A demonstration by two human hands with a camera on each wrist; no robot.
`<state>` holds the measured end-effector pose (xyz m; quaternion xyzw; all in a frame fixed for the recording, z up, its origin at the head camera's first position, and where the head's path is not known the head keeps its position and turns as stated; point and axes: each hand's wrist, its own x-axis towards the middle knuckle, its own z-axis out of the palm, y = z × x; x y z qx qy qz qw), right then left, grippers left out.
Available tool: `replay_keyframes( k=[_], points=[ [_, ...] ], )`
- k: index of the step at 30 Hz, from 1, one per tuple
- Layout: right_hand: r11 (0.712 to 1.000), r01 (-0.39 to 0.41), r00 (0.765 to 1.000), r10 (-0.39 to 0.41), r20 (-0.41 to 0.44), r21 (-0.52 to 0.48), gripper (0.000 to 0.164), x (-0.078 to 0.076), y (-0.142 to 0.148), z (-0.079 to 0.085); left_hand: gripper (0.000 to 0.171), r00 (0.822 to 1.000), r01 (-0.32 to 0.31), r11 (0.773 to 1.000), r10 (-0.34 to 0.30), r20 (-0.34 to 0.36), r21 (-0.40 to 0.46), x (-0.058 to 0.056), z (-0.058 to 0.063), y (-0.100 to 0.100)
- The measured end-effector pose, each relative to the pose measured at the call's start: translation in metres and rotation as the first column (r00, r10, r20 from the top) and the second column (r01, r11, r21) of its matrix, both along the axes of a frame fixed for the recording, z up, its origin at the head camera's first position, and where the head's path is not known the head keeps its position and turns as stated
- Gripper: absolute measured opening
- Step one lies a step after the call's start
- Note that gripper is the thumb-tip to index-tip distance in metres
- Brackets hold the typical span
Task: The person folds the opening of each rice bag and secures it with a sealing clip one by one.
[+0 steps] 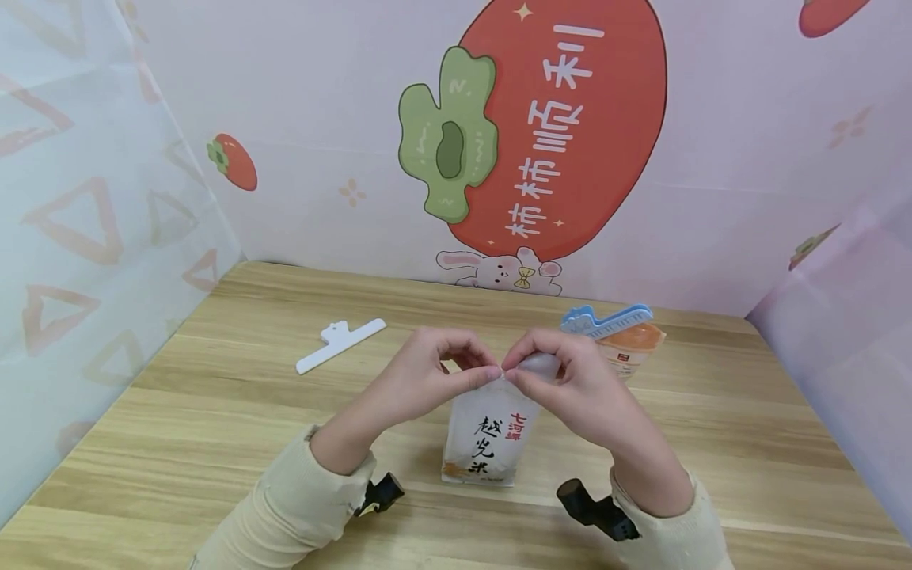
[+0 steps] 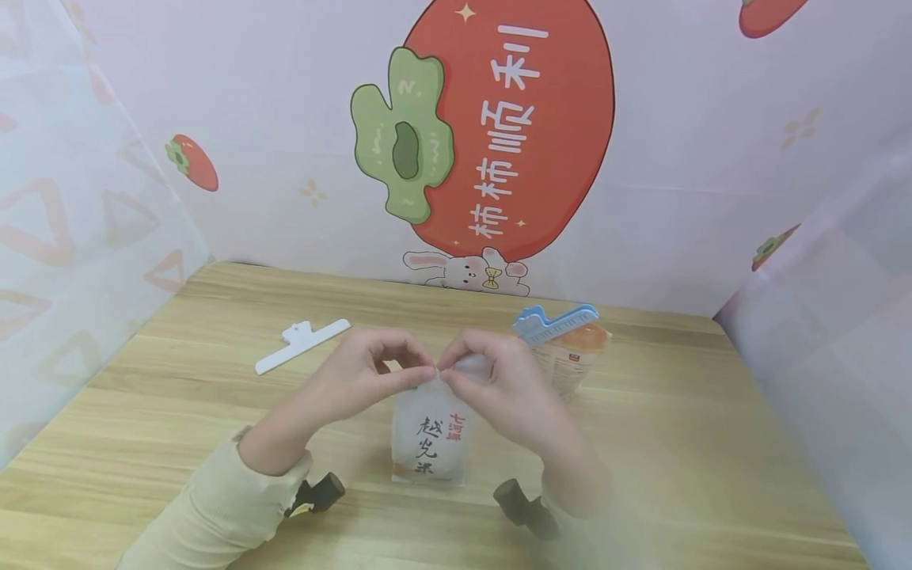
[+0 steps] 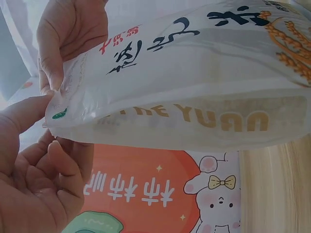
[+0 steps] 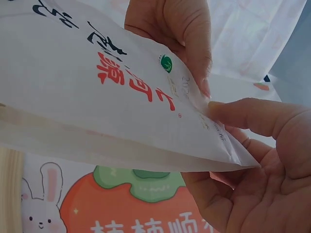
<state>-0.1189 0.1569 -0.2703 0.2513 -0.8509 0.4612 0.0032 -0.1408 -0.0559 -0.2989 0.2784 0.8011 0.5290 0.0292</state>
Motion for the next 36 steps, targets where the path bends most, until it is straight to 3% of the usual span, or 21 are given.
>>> replay_keyframes(
  k=[10,16,20,29,36],
  points=[
    [1.0,-0.001,1.0,0.001,0.007,-0.026,0.009,0.001,-0.001,0.0,0.006,1.0,0.013,1.0,-0.013,-0.002,-0.013,-0.001,-0.001,0.002],
    [0.996,0.062,0.998,-0.061,-0.013,0.059,0.007,0.003,-0.003,0.001,0.005,1.0,0.01,1.0,-0.01,-0.015,-0.007,0.002,0.0,0.003],
    [0.995,0.058,0.998,-0.055,-0.036,0.076,0.005,0.004,-0.003,0.001,0.005,0.999,0.031,1.0,-0.031,-0.031,0.003,0.002,-0.001,0.003],
    [0.993,0.066,0.994,-0.058,-0.09,0.096,0.005,0.007,-0.004,0.002,0.009,0.99,0.12,0.992,-0.117,0.08,-0.036,-0.007,-0.005,-0.005],
    [0.993,0.076,0.992,-0.066,-0.104,0.089,0.005,0.006,-0.005,0.0,0.007,0.991,0.122,0.991,-0.118,0.067,-0.058,-0.01,-0.006,-0.006]
  ],
)
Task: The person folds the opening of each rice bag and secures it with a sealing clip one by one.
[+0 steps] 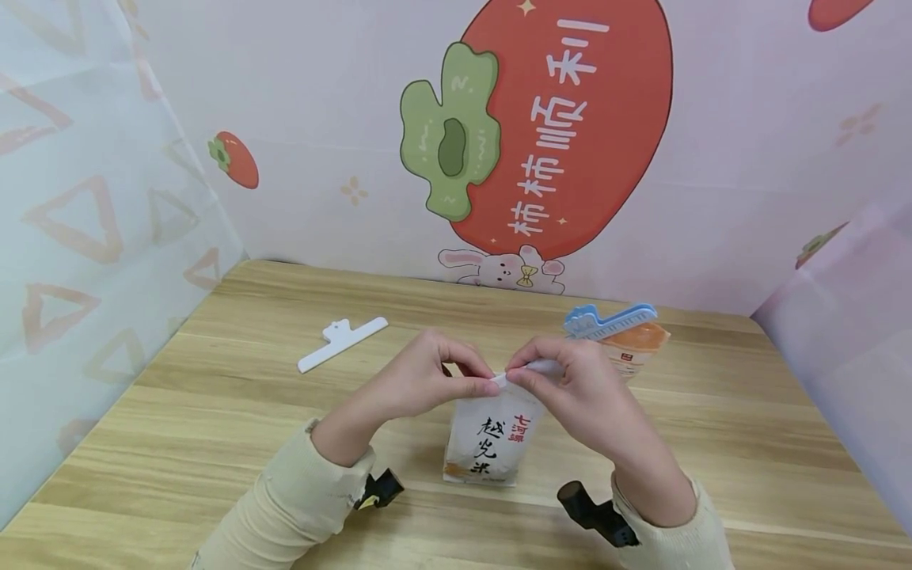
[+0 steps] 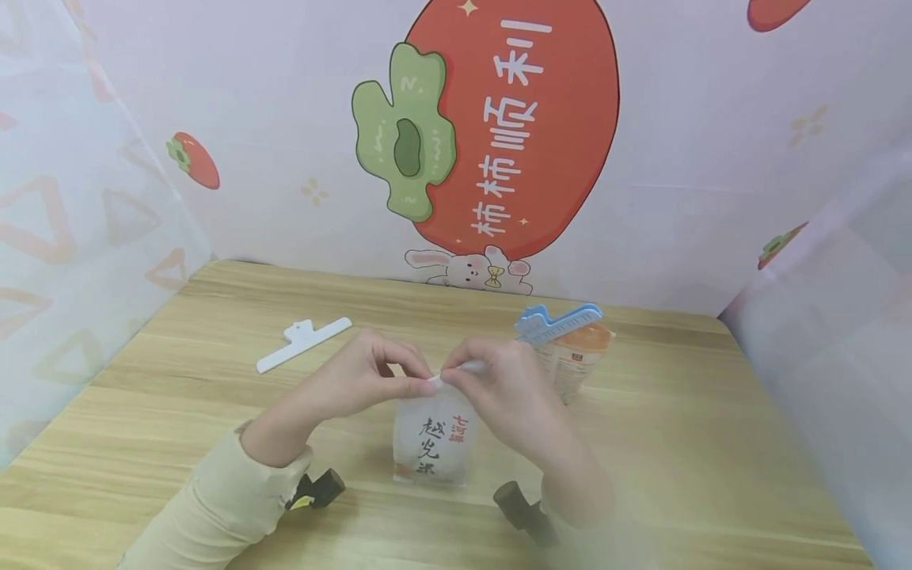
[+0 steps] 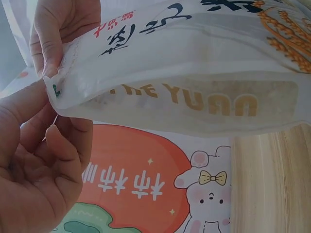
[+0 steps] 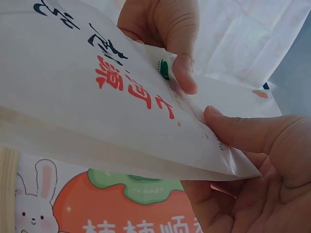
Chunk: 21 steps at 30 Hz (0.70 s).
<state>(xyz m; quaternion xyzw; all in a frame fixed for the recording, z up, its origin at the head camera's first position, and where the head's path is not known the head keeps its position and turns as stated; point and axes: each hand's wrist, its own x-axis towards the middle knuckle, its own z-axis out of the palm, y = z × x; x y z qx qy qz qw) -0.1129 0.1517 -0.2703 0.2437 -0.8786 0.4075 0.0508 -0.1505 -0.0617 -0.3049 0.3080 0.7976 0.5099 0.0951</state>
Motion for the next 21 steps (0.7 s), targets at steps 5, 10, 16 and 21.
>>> replay_keyframes(
  k=[5,10,16,21],
  points=[
    [1.0,0.023,1.0,-0.023,-0.003,-0.001,0.003,0.001,-0.001,0.0,0.005,1.0,0.009,0.999,-0.009,-0.014,0.04,0.001,0.001,0.001],
    [1.0,0.025,0.999,-0.025,-0.025,0.003,0.004,0.003,-0.001,-0.001,0.005,1.0,0.016,0.999,-0.017,0.013,0.049,0.0,0.0,0.0],
    [0.999,0.029,0.995,-0.027,-0.096,0.019,0.008,0.002,0.0,0.0,0.005,0.998,0.009,0.999,-0.006,0.055,-0.051,-0.005,-0.001,-0.007],
    [0.999,0.026,0.994,-0.023,-0.107,0.02,0.007,0.002,0.001,0.001,0.005,0.999,0.035,0.996,-0.033,0.024,-0.079,-0.007,0.0,-0.01]
  ],
)
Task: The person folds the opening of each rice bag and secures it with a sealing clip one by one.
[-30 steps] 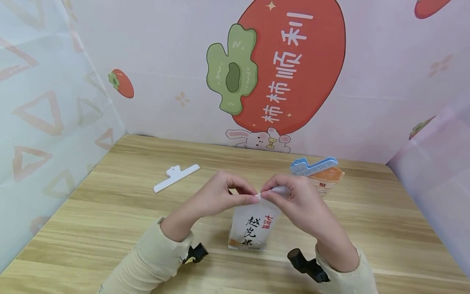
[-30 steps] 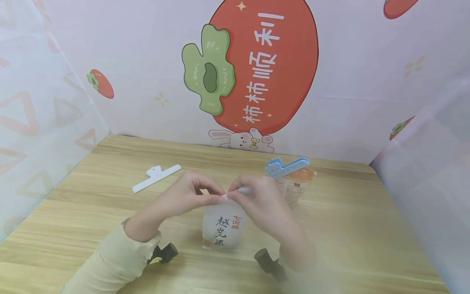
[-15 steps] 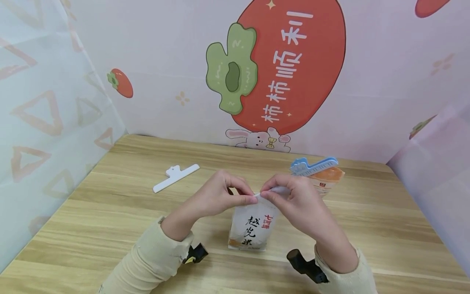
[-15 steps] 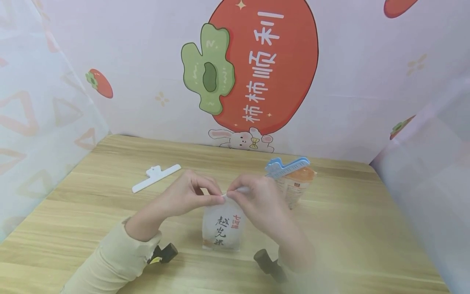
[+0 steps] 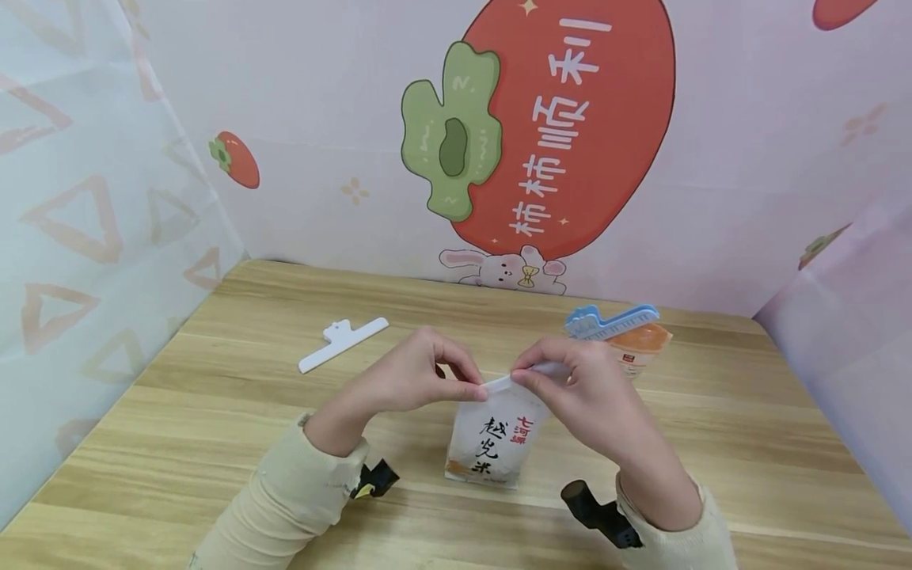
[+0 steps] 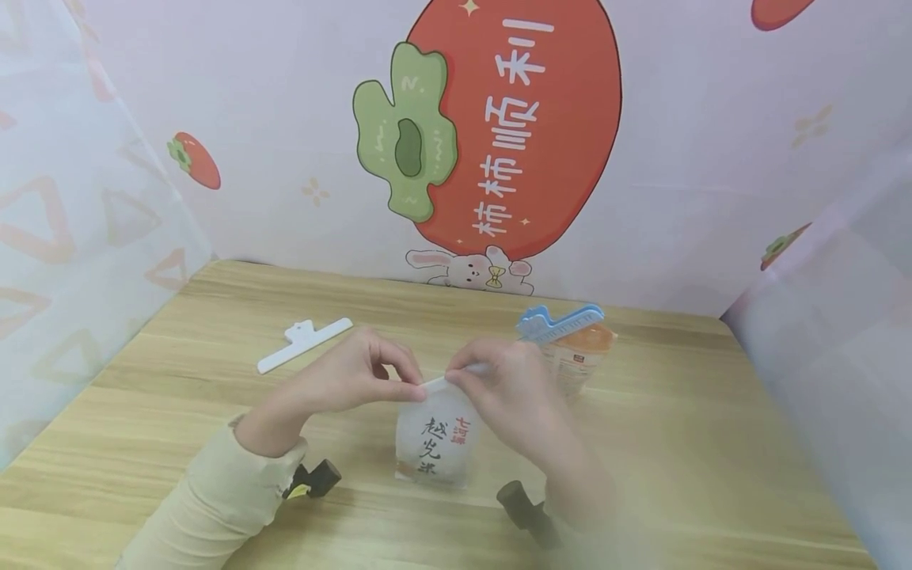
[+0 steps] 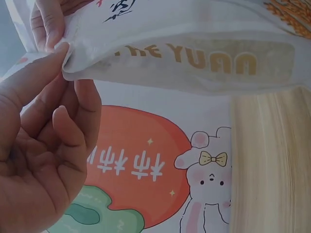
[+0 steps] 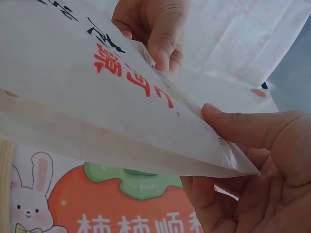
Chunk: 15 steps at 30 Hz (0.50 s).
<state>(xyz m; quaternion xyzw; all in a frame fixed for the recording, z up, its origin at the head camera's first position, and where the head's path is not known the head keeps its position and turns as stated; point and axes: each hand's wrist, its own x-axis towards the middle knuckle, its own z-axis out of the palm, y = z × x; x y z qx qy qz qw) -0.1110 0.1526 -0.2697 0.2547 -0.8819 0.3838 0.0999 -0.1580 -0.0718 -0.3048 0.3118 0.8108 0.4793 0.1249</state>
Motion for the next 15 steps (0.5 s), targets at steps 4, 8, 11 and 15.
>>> replay_keyframes(
  k=[4,8,11,15],
  points=[
    [1.0,-0.022,1.0,0.022,0.004,0.004,0.009,0.001,0.0007,-0.0008,0.005,0.999,0.001,1.0,-0.001,-0.033,0.0,0.0023,0.0023,0.0011],
    [0.998,-0.048,0.998,0.049,-0.031,0.027,0.013,0.0001,-0.0008,-0.004,0.004,0.998,-0.009,1.0,0.01,-0.059,0.025,0.0054,0.0022,0.0023],
    [0.997,-0.053,0.995,0.057,-0.079,0.049,0.014,-0.0011,-0.0028,-0.0055,0.004,0.997,-0.02,0.999,0.023,-0.071,0.049,0.0072,0.0013,0.003],
    [0.997,-0.032,0.99,0.042,-0.131,0.077,0.015,-0.0018,-0.0045,-0.0055,0.005,0.996,-0.036,0.998,0.04,-0.085,0.054,0.0085,0.002,0.0046]
  ],
)
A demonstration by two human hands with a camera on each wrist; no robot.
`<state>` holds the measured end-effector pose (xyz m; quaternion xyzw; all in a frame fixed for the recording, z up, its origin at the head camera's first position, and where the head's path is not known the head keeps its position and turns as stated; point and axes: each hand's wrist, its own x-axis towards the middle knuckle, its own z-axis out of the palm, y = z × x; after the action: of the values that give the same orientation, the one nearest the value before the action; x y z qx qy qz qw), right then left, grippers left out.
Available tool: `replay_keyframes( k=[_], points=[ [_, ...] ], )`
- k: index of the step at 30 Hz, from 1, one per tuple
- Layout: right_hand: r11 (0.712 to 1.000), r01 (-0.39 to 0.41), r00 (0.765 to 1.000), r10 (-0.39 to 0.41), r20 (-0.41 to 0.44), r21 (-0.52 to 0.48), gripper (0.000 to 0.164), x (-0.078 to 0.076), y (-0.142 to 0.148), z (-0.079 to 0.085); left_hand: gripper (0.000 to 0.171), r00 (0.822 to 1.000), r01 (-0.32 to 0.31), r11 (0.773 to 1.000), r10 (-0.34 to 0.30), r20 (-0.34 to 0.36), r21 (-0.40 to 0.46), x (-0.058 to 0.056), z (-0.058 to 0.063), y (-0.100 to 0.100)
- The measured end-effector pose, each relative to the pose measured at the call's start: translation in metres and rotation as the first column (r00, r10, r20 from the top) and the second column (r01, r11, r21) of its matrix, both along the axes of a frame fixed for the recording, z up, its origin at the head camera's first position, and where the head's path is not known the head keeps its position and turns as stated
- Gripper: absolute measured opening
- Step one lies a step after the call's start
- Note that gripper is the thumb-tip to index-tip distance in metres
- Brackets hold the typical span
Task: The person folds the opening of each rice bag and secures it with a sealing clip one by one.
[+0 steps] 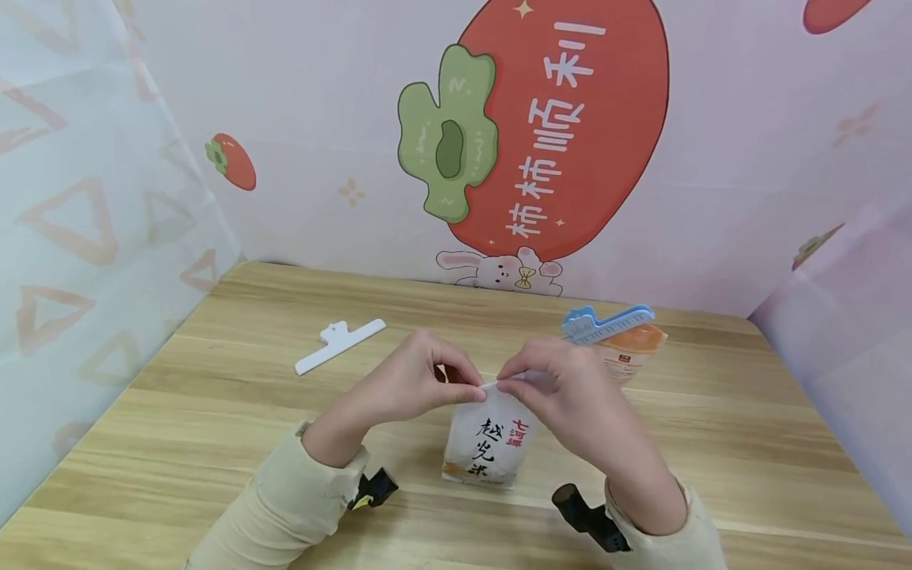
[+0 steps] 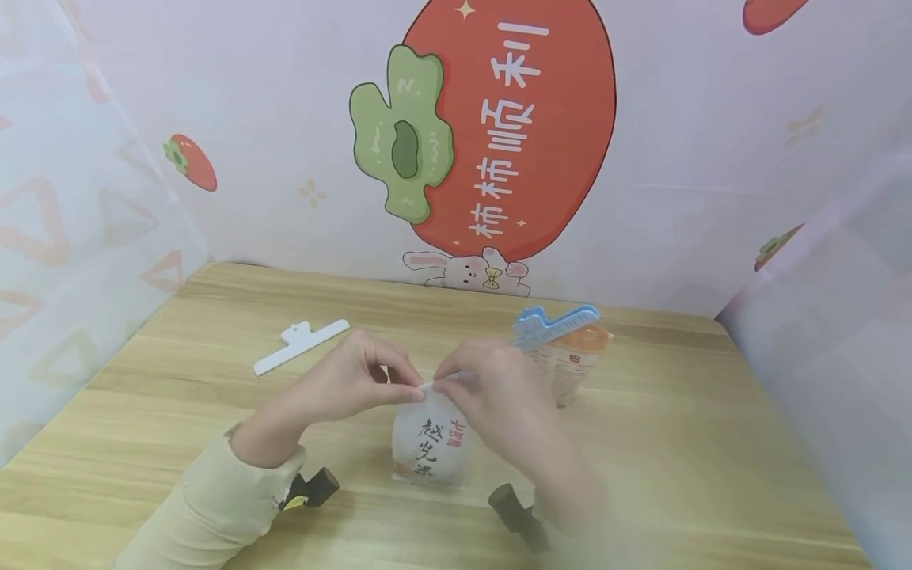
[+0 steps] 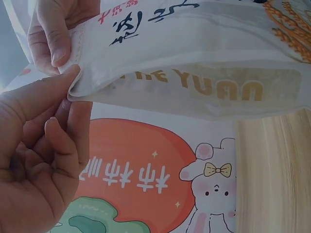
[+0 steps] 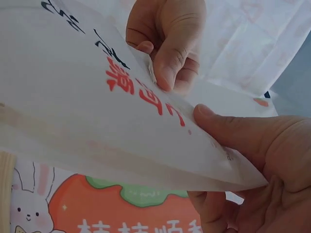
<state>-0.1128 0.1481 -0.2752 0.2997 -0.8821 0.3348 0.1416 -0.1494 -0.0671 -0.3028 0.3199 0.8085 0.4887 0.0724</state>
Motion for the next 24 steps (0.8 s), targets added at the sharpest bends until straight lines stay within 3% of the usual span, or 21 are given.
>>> replay_keyframes(
  k=[5,9,14,20,24],
  points=[
    [1.0,0.007,0.998,-0.007,-0.057,-0.005,0.016,0.0,-0.002,-0.002,0.003,0.998,-0.033,0.999,0.033,-0.051,0.007,0.001,0.0,0.003],
    [1.0,0.006,0.997,-0.007,-0.077,-0.021,0.017,-0.001,-0.003,-0.003,0.003,0.995,-0.028,0.998,0.033,-0.096,0.059,0.004,-0.001,0.006],
    [0.999,0.018,0.997,-0.02,-0.079,-0.029,0.018,0.0,-0.003,-0.002,0.003,0.993,-0.028,0.994,0.04,-0.107,0.108,0.007,-0.001,0.008],
    [0.998,0.029,0.999,-0.031,-0.031,-0.05,0.019,0.0,-0.003,-0.003,0.004,0.995,-0.058,0.998,0.061,-0.084,0.037,0.008,-0.004,0.0],
    [0.998,0.037,0.999,-0.038,-0.034,-0.043,0.019,0.001,-0.002,-0.002,0.007,0.998,-0.026,1.0,0.026,-0.066,-0.001,0.006,-0.007,-0.006]
  ],
)
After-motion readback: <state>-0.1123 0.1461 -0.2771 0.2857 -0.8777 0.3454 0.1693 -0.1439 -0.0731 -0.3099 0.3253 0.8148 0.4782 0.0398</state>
